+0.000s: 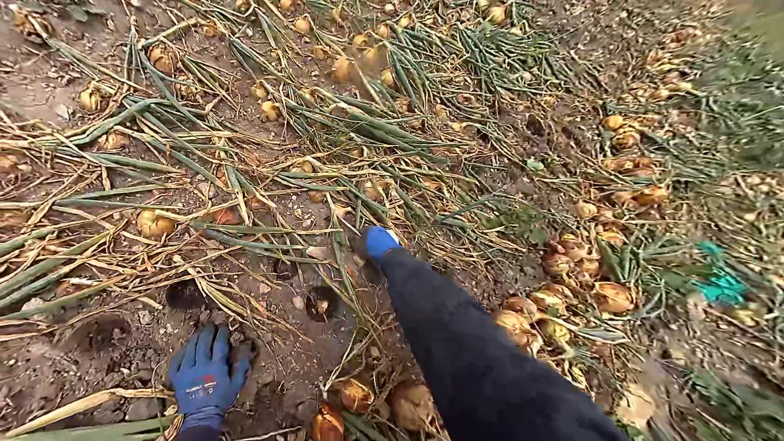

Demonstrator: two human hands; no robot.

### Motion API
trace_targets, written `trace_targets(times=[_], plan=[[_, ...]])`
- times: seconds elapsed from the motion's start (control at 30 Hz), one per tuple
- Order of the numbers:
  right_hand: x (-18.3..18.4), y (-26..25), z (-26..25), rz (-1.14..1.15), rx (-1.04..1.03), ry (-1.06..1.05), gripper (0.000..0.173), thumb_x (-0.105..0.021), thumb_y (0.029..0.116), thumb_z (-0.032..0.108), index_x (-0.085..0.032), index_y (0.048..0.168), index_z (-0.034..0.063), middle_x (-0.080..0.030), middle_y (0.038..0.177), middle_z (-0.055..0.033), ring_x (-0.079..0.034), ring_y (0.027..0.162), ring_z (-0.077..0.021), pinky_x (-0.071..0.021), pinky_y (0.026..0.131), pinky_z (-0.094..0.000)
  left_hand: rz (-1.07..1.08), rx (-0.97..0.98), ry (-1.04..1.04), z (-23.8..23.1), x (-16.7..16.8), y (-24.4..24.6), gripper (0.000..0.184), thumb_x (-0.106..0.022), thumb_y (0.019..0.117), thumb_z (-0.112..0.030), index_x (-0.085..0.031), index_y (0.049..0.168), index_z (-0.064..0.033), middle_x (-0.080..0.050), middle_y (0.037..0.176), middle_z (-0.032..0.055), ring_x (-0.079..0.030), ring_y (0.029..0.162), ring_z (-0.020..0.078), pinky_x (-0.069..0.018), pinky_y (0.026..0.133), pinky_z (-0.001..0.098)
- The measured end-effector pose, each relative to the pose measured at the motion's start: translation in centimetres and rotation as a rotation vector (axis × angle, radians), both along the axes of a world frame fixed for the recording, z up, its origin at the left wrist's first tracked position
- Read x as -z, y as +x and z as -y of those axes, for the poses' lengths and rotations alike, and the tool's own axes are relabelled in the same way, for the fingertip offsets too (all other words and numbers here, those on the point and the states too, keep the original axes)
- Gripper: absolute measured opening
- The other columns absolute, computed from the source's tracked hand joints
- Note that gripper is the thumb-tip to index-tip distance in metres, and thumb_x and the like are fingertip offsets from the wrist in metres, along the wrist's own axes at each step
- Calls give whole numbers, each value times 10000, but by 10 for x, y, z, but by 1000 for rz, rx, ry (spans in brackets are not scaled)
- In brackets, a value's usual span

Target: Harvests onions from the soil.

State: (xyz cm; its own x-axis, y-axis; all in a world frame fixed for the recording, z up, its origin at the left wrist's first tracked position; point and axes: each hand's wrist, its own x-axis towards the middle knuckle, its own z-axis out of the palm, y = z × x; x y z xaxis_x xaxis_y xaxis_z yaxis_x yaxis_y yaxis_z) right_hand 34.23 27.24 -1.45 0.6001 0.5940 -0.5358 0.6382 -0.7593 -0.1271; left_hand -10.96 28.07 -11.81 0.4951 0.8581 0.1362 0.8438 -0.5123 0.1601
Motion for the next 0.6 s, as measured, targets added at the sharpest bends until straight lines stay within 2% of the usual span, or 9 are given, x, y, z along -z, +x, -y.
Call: trace_targets(times=[0.1, 0.2, 0.27, 0.33, 0.37, 0.47, 0.53, 0.57, 0.6], plan=[[-13, -12, -8, -13, -108, -74, 379, -622, 993, 397, -702, 1109, 45, -697, 1119, -217, -672, 1087, -396, -524, 917, -644, 11, 3, -14, -1, 0, -2, 751, -382, 921, -702, -692, 1340, -162, -645, 1402, 147, -578, 1330, 390, -404, 1081, 642], [6, -23, 12, 155, -358, -24, 348, -629, 967, 408, -725, 1064, 89, -715, 1043, -186, -693, 1025, -387, -557, 864, -640, 8, 1, -35, 0, 2, -4, 757, -383, 919, -701, -684, 1347, -154, -632, 1416, 156, -567, 1338, 404, -401, 1072, 660], [4, -25, 35, 161, -399, 11, 302, -645, 962, 408, -746, 1062, 142, -739, 1001, -139, -714, 978, -350, -569, 848, -635, 18, 7, -14, 1, 0, -2, 760, -380, 922, -702, -684, 1346, -150, -634, 1412, 157, -571, 1333, 402, -402, 1074, 652], [-11, -14, 80, 27, -310, -110, 295, -622, 979, 436, -732, 1029, 167, -729, 981, -108, -708, 961, -321, -563, 837, -624, 25, 14, -2, 1, -3, -1, 757, -385, 921, -698, -689, 1338, -144, -637, 1405, 165, -576, 1323, 413, -405, 1068, 652], [2, 2, 120, -12, -311, -134, 330, -614, 954, 495, -720, 963, 183, -717, 915, -86, -705, 891, -296, -571, 784, -604, 24, 12, -1, 2, -4, 0, 752, -386, 921, -697, -692, 1331, -146, -638, 1404, 163, -577, 1321, 414, -407, 1066, 649], [12, 27, 206, -142, -365, -287, 539, -585, 918, 654, -699, 979, 131, -697, 909, -123, -692, 869, -324, -563, 768, -618, 23, -5, 25, 1, -2, 0, 739, -390, 918, -692, -707, 1310, -151, -654, 1384, 156, -592, 1306, 399, -418, 1059, 635], [-16, 15, 176, -66, -274, -83, 441, -557, 981, 574, -698, 962, 156, -687, 828, -82, -689, 777, -270, -573, 702, -554, 24, -3, 23, 5, 0, 0, 734, -389, 922, -686, -708, 1307, -149, -655, 1381, 158, -590, 1308, 398, -414, 1062, 635], [-30, 5, 135, -6, -222, 115, 403, -543, 1012, 540, -688, 923, 174, -667, 759, -48, -673, 698, -228, -566, 639, -512, 25, -2, 27, 5, 0, 1, 736, -386, 923, -685, -707, 1310, -148, -656, 1380, 158, -590, 1307, 400, -415, 1060, 635], [-40, -3, 88, 46, -180, 264, 385, -538, 1033, 506, -694, 966, 160, -678, 791, -62, -683, 720, -241, -572, 654, -523, 27, -4, 36, 4, 0, 1, 737, -388, 920, -687, -708, 1310, -151, -659, 1376, 154, -593, 1303, 396, -419, 1059, 631]])
